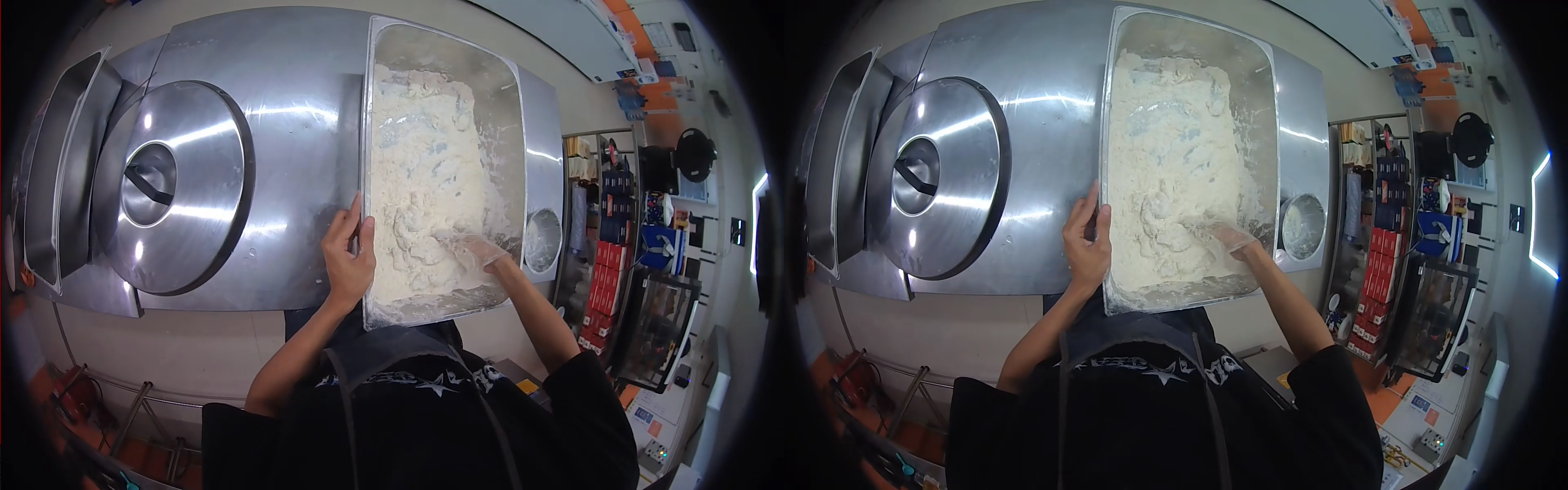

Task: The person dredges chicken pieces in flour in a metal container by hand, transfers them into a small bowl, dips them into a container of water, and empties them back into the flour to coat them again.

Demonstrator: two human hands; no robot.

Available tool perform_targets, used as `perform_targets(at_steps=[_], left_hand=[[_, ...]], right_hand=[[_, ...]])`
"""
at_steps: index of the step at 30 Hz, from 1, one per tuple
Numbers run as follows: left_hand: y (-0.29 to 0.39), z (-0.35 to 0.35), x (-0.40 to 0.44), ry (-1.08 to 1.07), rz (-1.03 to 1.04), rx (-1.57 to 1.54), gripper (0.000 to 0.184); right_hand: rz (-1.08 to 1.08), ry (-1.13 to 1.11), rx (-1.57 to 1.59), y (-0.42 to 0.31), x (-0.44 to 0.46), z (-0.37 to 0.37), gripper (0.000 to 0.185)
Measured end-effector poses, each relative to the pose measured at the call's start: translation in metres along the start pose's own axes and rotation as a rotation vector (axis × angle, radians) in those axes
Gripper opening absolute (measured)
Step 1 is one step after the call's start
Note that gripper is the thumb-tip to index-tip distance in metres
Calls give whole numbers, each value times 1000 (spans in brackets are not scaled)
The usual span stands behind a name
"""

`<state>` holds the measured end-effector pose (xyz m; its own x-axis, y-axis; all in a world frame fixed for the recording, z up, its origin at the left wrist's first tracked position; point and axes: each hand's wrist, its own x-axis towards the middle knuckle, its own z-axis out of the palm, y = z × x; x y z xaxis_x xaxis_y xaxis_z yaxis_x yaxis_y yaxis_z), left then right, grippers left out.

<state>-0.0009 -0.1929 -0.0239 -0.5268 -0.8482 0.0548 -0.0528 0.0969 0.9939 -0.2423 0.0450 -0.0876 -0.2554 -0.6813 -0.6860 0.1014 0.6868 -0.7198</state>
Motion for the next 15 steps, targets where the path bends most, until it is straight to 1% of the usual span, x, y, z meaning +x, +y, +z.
perform_targets(at_steps=[4,5,6,7,8,10,12,14,15], left_hand=[[9,1,0,-2,-53,-6,40],[9,1,0,3,-38,-2,40],[8,1,0,4,-22,3,40],[8,1,0,3,-7,8,40],[7,0,1,-5,-4,11,40],[7,0,1,-12,-6,13,40],[4,-2,4,-6,31,33,40],[2,-3,1,5,43,34,40],[1,-3,2,13,50,24,39]], right_hand=[[182,-122,678,-12,25,50,36],[245,-108,777,-21,27,60,36],[308,-88,876,-35,28,72,36],[384,-21,903,-86,11,89,37],[459,51,929,-116,2,101,38],[272,122,789,-125,5,112,39],[39,197,657,-127,13,105,40],[-230,286,548,-119,11,79,44],[-284,317,314,-122,8,68,46]])
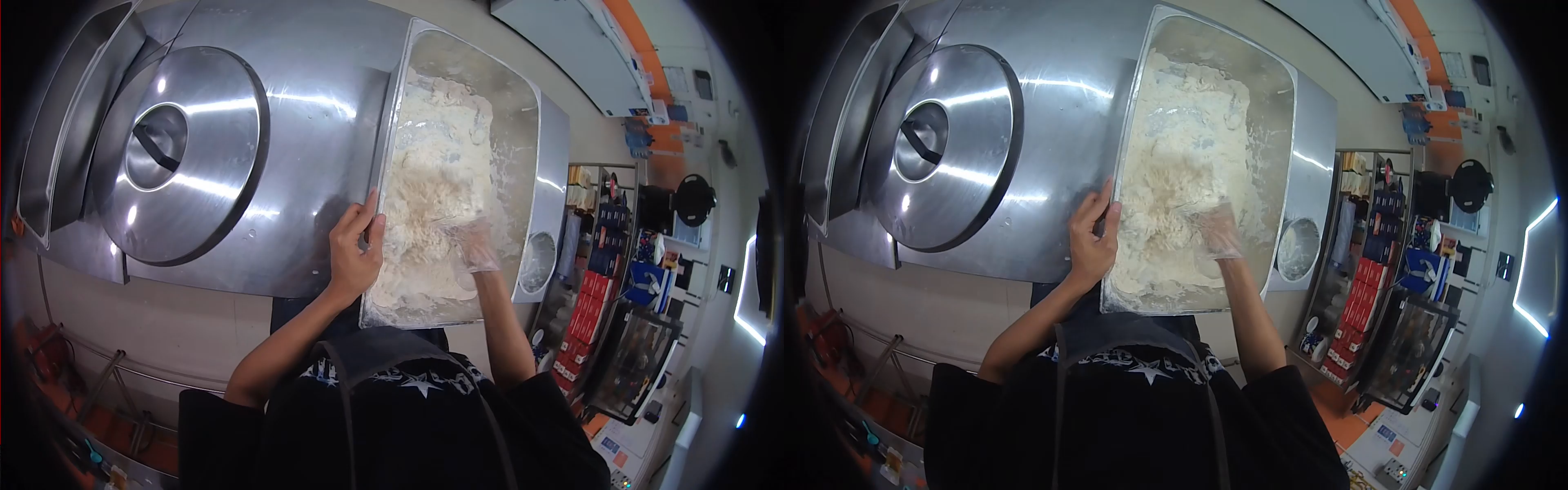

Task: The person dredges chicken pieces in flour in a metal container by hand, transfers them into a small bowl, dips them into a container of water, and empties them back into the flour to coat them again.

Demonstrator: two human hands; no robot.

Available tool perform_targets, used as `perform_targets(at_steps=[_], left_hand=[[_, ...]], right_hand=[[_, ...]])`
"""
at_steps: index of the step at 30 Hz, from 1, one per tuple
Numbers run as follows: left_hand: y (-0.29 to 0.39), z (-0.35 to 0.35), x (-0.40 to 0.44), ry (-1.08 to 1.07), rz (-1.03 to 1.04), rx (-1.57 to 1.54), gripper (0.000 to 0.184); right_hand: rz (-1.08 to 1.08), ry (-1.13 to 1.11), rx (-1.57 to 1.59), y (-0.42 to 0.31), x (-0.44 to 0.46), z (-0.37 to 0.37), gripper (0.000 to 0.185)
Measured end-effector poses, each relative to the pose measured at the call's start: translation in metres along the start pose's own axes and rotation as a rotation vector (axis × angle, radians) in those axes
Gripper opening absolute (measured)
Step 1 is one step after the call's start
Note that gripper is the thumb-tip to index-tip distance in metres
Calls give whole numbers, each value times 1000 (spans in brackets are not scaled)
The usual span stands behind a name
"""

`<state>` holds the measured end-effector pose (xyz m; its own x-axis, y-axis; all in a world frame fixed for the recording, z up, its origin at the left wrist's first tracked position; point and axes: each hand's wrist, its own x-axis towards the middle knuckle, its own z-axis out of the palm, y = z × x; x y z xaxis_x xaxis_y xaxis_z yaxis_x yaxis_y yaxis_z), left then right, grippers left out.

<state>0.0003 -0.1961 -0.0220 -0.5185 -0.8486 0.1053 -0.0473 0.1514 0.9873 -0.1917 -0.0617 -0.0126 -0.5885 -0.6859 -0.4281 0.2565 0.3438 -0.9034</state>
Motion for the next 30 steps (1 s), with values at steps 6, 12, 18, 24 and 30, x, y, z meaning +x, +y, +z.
perform_targets(at_steps=[6,12,18,24,30], left_hand=[[2,-1,2,7,6,-33,38],[2,-4,1,16,5,-47,36],[2,-4,1,16,8,-62,36],[3,-5,3,11,5,-69,38],[2,-4,2,6,-29,-74,38]], right_hand=[[-204,-98,-884,-33,0,-25,54],[-285,-315,-908,-76,5,-1,67],[-187,-207,-969,-38,146,-37,67],[-141,-385,-371,34,141,13,67],[-671,-559,-1484,10,28,40,85]])
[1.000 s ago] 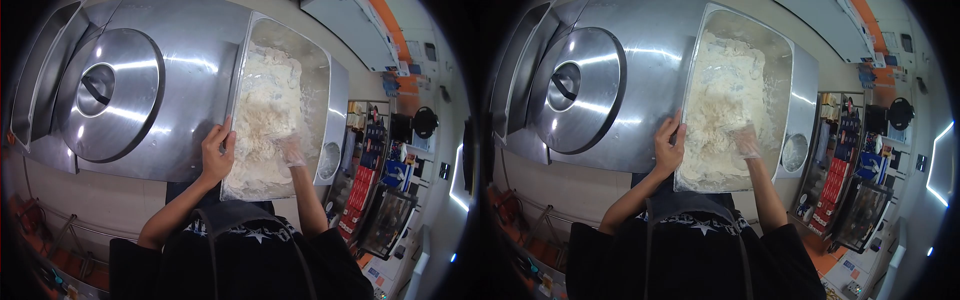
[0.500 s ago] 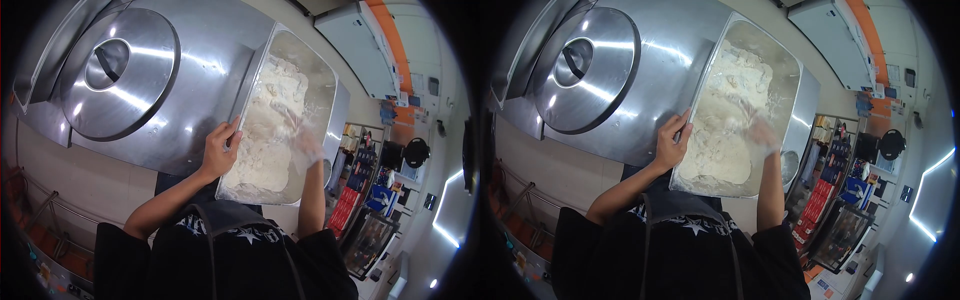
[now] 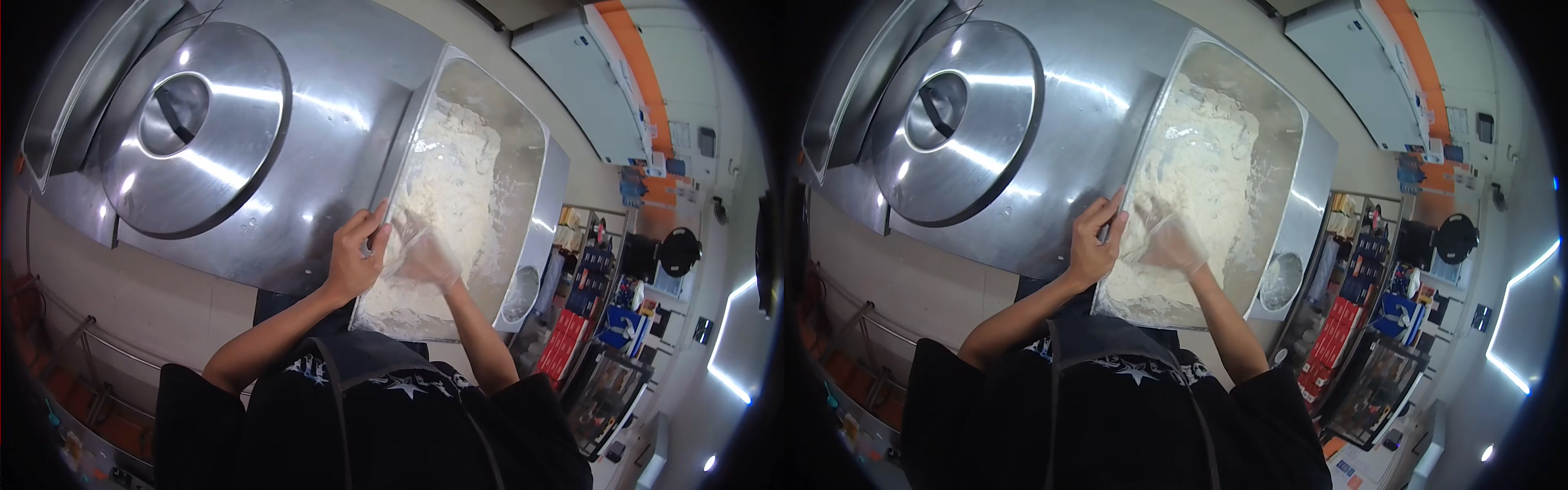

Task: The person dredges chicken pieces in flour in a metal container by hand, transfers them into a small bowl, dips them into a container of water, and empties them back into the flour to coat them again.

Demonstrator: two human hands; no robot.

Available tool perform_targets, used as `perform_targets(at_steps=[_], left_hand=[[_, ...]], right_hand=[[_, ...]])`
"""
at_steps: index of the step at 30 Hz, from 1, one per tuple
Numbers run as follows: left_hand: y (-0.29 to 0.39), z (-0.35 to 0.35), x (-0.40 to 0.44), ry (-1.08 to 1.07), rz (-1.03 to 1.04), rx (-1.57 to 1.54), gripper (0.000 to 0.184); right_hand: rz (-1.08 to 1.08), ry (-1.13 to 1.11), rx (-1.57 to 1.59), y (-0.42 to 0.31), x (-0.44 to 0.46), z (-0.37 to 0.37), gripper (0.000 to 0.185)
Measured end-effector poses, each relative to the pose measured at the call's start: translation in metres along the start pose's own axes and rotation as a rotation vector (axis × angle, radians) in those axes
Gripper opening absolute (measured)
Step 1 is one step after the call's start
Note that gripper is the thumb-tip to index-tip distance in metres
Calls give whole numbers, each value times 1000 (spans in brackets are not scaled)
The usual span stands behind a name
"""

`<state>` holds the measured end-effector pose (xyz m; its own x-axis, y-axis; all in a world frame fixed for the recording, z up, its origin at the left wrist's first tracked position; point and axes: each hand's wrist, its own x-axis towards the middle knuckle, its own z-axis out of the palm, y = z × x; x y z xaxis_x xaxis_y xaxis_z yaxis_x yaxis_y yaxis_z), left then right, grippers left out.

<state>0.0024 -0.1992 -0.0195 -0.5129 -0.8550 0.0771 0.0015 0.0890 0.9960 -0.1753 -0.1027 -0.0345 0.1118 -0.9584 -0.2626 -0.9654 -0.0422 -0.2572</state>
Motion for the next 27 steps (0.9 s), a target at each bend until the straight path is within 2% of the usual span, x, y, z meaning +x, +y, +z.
perform_targets(at_steps=[2,5,8,11,14,17,21,24,27], left_hand=[[2,0,1,0,-2,-2,38],[1,0,1,-4,31,45,37],[-3,1,1,2,68,82,36],[0,-1,1,-5,68,89,36],[-2,1,0,-8,32,91,36],[-6,4,-1,3,31,56,37],[-3,2,-2,-9,11,79,37],[-3,3,-2,-14,-9,64,36],[-4,3,-2,-13,-16,58,36]], right_hand=[[9,37,-45,-15,-15,10,90],[80,-145,-119,-21,-34,21,86],[67,-55,35,-9,-41,-5,75],[353,159,-31,2,-52,-32,69],[322,353,-119,29,-67,-39,64],[633,274,30,15,-65,-73,64],[617,334,100,11,-74,-80,60],[444,494,672,27,-81,-67,61],[431,507,210,28,-89,-65,60]])
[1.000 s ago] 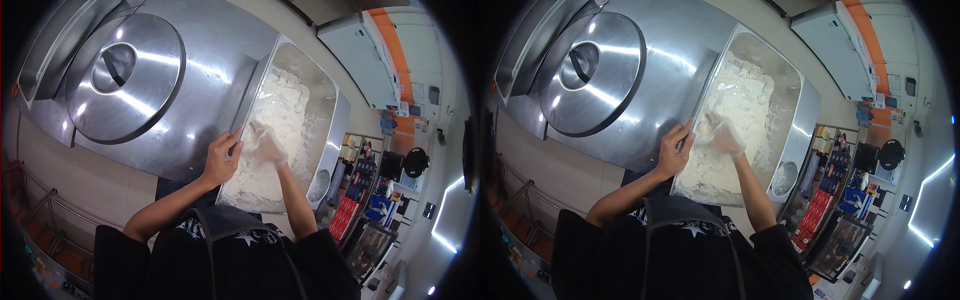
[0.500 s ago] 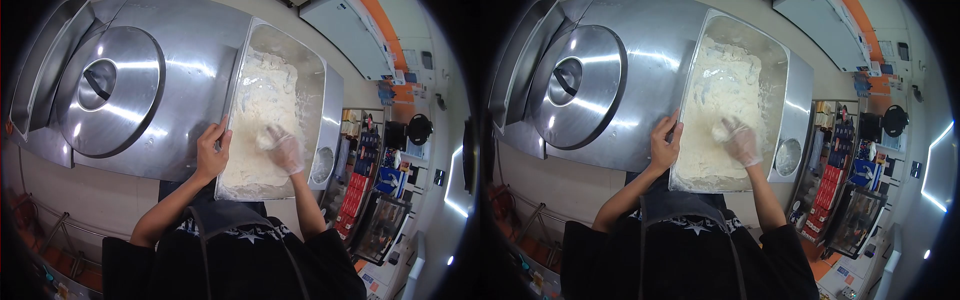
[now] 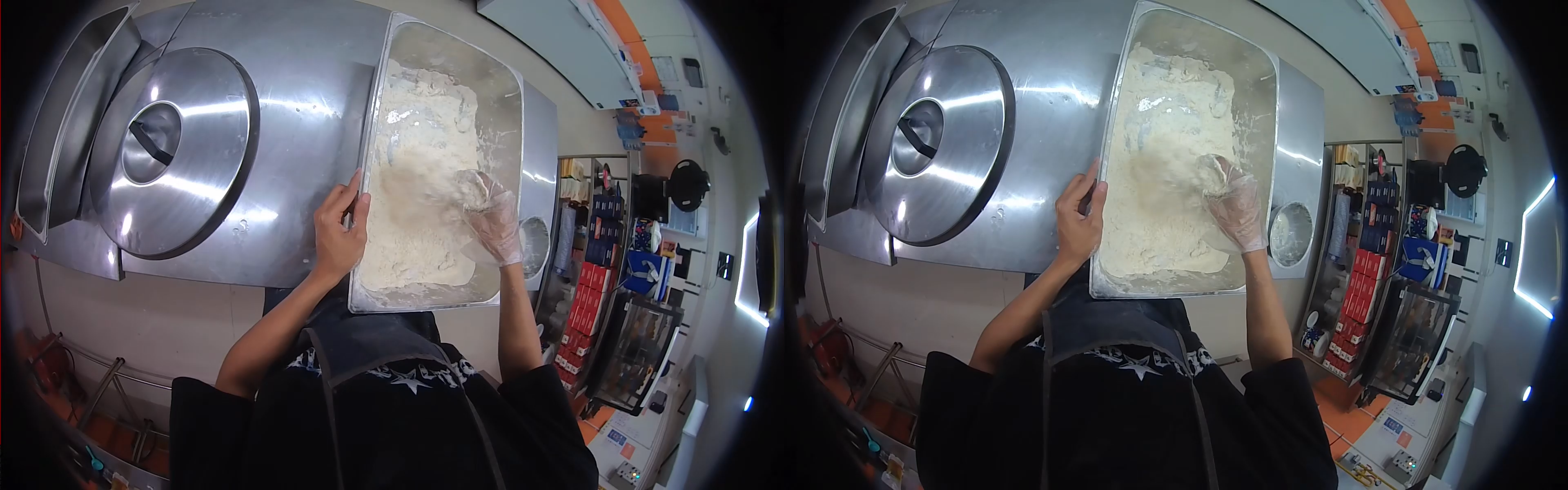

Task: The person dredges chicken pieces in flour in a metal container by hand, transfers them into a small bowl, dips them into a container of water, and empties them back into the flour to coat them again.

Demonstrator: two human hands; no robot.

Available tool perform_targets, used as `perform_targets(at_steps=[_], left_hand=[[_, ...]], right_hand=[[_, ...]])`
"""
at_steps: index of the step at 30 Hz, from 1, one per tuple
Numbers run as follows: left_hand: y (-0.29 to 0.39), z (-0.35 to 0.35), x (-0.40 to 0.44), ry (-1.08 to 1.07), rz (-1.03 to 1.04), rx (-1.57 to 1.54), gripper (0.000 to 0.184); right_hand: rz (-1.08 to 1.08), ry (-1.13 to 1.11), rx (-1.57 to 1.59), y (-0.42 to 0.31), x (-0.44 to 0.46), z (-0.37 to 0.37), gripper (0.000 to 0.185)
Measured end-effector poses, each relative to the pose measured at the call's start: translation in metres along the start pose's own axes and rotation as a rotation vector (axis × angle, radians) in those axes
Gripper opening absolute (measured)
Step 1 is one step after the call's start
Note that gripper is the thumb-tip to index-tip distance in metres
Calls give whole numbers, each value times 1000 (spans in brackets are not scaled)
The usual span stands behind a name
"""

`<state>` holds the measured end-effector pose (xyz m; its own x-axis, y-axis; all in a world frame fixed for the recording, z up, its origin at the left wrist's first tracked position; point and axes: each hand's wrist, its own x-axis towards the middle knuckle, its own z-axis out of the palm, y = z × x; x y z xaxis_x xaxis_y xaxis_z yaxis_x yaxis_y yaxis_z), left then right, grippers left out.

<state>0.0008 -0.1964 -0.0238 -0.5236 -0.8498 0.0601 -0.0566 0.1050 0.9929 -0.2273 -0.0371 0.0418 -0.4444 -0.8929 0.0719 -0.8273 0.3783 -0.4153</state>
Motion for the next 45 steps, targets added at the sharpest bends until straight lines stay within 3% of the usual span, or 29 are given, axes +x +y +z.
perform_targets(at_steps=[3,6,9,12,15,19,21,22,24,25,27,30,32,37,38,41,43,45], left_hand=[[-1,0,0,2,1,-4,37],[-1,0,-1,6,7,0,37],[-1,0,0,0,11,13,37],[1,0,0,0,6,20,37],[-1,0,0,4,12,21,37],[-2,0,-1,9,14,2,37],[-2,0,0,12,26,-9,37],[-1,0,0,12,36,-1,37],[-1,-1,2,15,49,-4,37],[-1,-1,2,14,48,-12,37],[0,-3,-1,9,29,-1,37],[2,-3,3,-1,49,31,37],[-2,-2,2,12,89,33,37],[-1,1,1,31,32,-11,37],[-2,2,1,35,30,-23,38],[-4,3,2,31,62,-20,37],[-4,0,1,27,55,-13,37],[-1,0,1,13,23,-16,37]], right_hand=[[46,-1,-7,-4,-5,-3,56],[92,-56,277,-2,-7,-9,54],[118,-52,196,-45,3,-26,52],[-100,23,43,-46,-4,-25,50],[-52,-225,411,-46,8,-24,50],[198,-323,-82,-17,44,-2,48],[242,-411,-403,30,67,41,49],[368,-377,92,34,71,58,45],[459,-301,768,55,70,128,39],[443,-275,949,71,66,166,38],[623,-572,1436,19,58,131,39],[285,-766,614,-5,26,104,37],[333,-678,596,-9,19,70,37],[412,-525,-136,56,22,60,42],[396,-477,-220,64,12,77,44],[222,-396,-2,44,-30,91,47],[315,-523,96,36,-36,56,49],[458,-670,-115,21,-9,16,52]])
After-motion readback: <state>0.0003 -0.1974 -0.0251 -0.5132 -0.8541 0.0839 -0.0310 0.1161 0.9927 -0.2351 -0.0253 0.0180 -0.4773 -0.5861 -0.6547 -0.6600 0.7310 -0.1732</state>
